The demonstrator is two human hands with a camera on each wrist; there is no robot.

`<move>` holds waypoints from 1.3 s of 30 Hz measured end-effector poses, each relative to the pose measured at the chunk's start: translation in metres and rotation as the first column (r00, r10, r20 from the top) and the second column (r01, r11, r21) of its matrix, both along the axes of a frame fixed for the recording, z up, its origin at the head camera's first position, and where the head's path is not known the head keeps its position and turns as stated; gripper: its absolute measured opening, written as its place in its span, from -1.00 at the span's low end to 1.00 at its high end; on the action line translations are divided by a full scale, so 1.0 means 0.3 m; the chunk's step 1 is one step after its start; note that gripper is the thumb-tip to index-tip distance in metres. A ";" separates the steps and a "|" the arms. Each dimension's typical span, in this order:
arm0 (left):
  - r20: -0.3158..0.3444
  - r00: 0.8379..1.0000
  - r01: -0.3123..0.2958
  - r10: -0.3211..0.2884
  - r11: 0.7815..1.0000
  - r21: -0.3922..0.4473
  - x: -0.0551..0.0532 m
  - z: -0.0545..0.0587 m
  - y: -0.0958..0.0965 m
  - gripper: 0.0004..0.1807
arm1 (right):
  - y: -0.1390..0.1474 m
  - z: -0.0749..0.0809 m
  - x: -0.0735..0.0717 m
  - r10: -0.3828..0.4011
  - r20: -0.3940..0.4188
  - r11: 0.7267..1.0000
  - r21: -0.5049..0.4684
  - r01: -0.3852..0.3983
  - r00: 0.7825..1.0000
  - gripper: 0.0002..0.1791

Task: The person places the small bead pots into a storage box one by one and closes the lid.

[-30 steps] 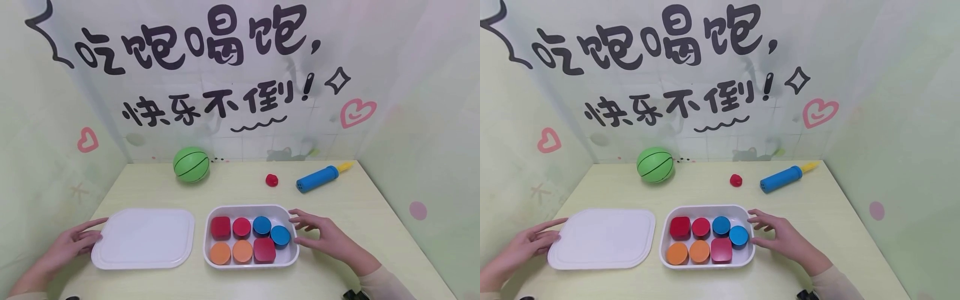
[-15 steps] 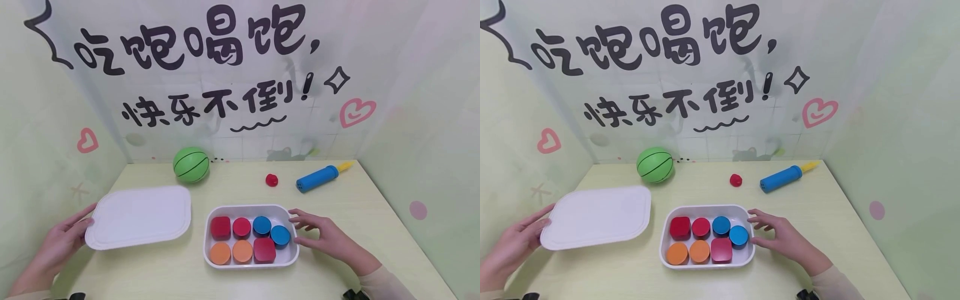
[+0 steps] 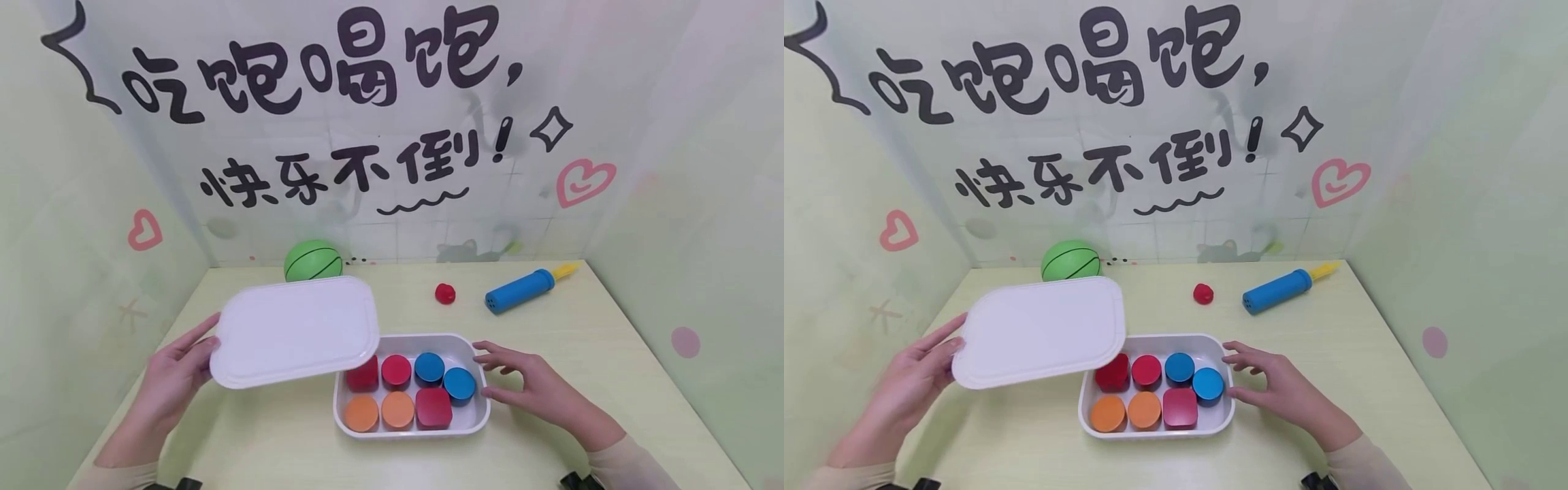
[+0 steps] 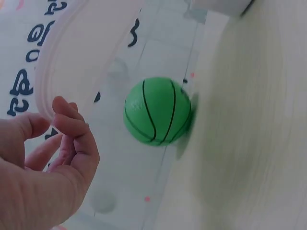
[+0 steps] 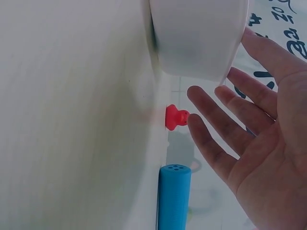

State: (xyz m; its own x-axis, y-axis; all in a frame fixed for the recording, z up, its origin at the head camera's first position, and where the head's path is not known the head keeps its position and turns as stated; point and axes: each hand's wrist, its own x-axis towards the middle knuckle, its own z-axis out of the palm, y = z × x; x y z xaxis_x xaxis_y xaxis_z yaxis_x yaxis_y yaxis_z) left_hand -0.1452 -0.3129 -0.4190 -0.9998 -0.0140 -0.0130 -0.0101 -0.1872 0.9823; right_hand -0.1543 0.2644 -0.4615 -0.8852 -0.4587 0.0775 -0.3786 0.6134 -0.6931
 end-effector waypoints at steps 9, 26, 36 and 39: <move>0.101 0.995 0.018 -0.004 0.990 -0.137 0.005 0.021 0.255 -0.35 | 0.000 -0.002 0.006 -0.002 -0.047 1.000 0.008 0.002 0.999 -0.40; 0.196 0.981 0.016 0.016 0.987 -0.161 0.036 -0.043 0.508 -0.45 | -0.013 -0.002 0.014 -0.100 -0.400 0.988 -0.146 0.044 0.911 -0.38; 0.187 0.982 0.026 0.006 0.986 -0.167 0.051 -0.051 0.536 -0.45 | -0.007 0.023 0.003 -0.179 -0.511 0.944 -0.331 0.000 0.841 -0.38; 0.188 0.982 0.025 0.005 0.987 -0.157 0.053 -0.053 0.541 -0.45 | -0.006 0.017 -0.001 -0.146 -0.551 0.940 -0.337 -0.059 0.822 -0.38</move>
